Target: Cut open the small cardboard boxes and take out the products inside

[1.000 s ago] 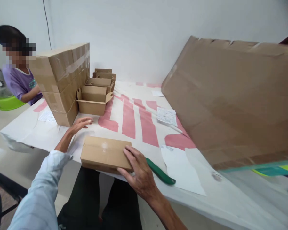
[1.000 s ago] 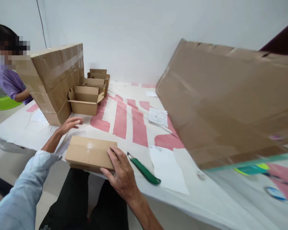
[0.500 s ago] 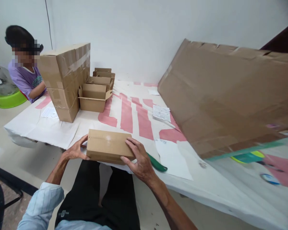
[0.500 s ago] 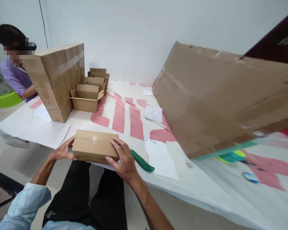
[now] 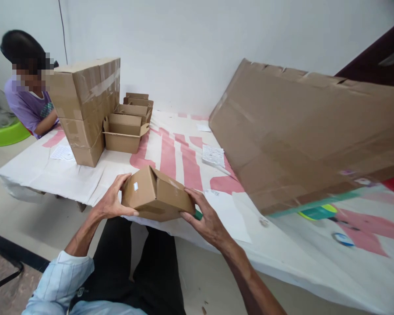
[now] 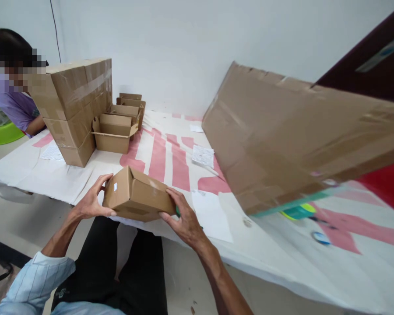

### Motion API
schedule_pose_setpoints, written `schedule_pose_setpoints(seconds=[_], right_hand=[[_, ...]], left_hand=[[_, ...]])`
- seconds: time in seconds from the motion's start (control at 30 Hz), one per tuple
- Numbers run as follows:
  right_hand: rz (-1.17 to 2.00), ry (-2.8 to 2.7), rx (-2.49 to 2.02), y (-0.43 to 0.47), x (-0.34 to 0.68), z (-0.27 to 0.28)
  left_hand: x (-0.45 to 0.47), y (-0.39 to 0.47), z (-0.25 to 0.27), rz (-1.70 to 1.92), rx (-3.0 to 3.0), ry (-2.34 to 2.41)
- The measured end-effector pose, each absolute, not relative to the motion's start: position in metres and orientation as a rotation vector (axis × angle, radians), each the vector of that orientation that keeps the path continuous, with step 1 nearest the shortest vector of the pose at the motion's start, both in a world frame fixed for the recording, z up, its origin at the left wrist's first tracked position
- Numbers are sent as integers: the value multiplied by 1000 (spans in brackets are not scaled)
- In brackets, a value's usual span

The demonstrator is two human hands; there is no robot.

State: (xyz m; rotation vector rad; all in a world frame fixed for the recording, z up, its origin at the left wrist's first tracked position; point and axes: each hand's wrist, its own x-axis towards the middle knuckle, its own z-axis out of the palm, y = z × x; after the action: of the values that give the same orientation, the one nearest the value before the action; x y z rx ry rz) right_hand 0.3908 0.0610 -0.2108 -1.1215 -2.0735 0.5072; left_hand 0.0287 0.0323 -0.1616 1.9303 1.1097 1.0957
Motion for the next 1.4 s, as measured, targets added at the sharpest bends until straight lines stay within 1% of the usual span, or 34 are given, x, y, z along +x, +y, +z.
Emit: schedule_pose_setpoints(seconds=[0.13, 0.2, 0.33, 0.4, 0.5, 0.63, 0.87, 1.0, 1.4], right_hand=[[561, -2087, -1162, 63, 403, -193], [478, -2035, -1139, 63, 404, -169], [189, -1987, -975, 55, 380, -105], [126, -2083, -872, 52, 359, -80], [96, -2339, -775, 56, 329, -60], [7, -2629, -751, 76, 306, -54], [-179, -2895, -876, 90, 288, -33], [-219, -2943, -854, 91, 283, -30], [-343, -2912, -849, 99, 283, -46]], left_hand=[[39, 31, -154, 1091, 2049, 1067], [44, 32, -151, 1091, 2087, 1076], [55, 34, -143, 1069, 2128, 1092], [59, 36, -139, 1065, 2134, 1105], [64, 37, -137, 1063, 2128, 1129], [65, 37, -140, 1061, 2116, 1152], [63, 38, -146, 1064, 2117, 1132], [65, 38, -146, 1058, 2100, 1133], [68, 36, -143, 1045, 2063, 1142]])
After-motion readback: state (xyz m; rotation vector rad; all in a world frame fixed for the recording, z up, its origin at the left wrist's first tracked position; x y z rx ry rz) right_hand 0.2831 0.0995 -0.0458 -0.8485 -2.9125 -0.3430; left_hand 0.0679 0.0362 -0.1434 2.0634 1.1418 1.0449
